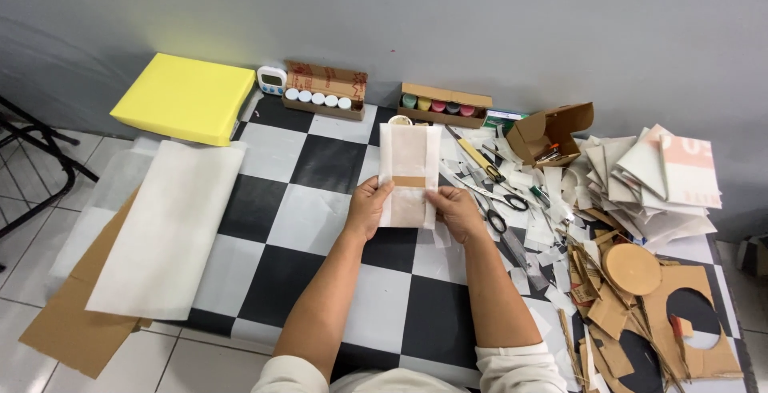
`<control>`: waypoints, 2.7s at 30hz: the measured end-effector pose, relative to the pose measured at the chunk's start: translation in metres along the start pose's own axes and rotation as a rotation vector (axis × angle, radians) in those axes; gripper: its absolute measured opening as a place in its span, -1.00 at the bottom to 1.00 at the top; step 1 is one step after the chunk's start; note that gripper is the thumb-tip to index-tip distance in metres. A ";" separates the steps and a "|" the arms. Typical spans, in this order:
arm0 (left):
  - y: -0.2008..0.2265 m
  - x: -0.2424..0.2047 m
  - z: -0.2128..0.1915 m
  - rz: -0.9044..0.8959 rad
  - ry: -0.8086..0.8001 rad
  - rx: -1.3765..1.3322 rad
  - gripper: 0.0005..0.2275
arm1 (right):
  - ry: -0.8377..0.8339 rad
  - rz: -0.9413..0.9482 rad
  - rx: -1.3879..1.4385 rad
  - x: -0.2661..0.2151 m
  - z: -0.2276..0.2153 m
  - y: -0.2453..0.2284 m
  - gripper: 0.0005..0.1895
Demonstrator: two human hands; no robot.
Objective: Bonding multiple layers of cardboard together using glue and trimming with scissors.
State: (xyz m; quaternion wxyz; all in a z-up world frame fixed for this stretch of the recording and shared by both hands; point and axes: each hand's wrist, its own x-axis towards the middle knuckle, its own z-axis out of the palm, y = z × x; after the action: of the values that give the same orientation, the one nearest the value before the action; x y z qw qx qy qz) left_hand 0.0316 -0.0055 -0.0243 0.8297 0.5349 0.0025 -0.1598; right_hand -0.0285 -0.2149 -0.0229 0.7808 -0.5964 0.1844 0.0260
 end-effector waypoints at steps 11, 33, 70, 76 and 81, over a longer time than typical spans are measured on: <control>0.064 0.011 0.049 1.317 0.194 1.169 -0.61 | -0.077 -0.065 -0.229 -0.018 0.013 -0.022 -0.83; 0.053 0.051 0.069 0.767 -0.651 2.169 -0.44 | -0.231 -0.037 -0.101 -0.017 0.009 -0.008 -0.84; 0.057 0.062 0.073 1.274 -0.559 1.837 -0.54 | -0.155 -0.191 -0.111 -0.019 0.022 -0.007 -0.91; 0.075 0.016 0.039 1.303 0.291 1.025 -0.64 | -0.094 -0.257 0.032 0.002 0.004 0.005 -0.86; 0.027 -0.003 -0.008 0.001 0.129 0.384 -0.75 | -0.075 -0.151 0.018 0.014 -0.002 0.018 -0.89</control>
State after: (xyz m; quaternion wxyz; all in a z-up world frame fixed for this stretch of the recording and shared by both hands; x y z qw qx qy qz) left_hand 0.0376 0.0119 -0.0034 0.7106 0.6924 0.0248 -0.1227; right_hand -0.0210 -0.2143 -0.0444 0.7923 -0.6001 0.1095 -0.0123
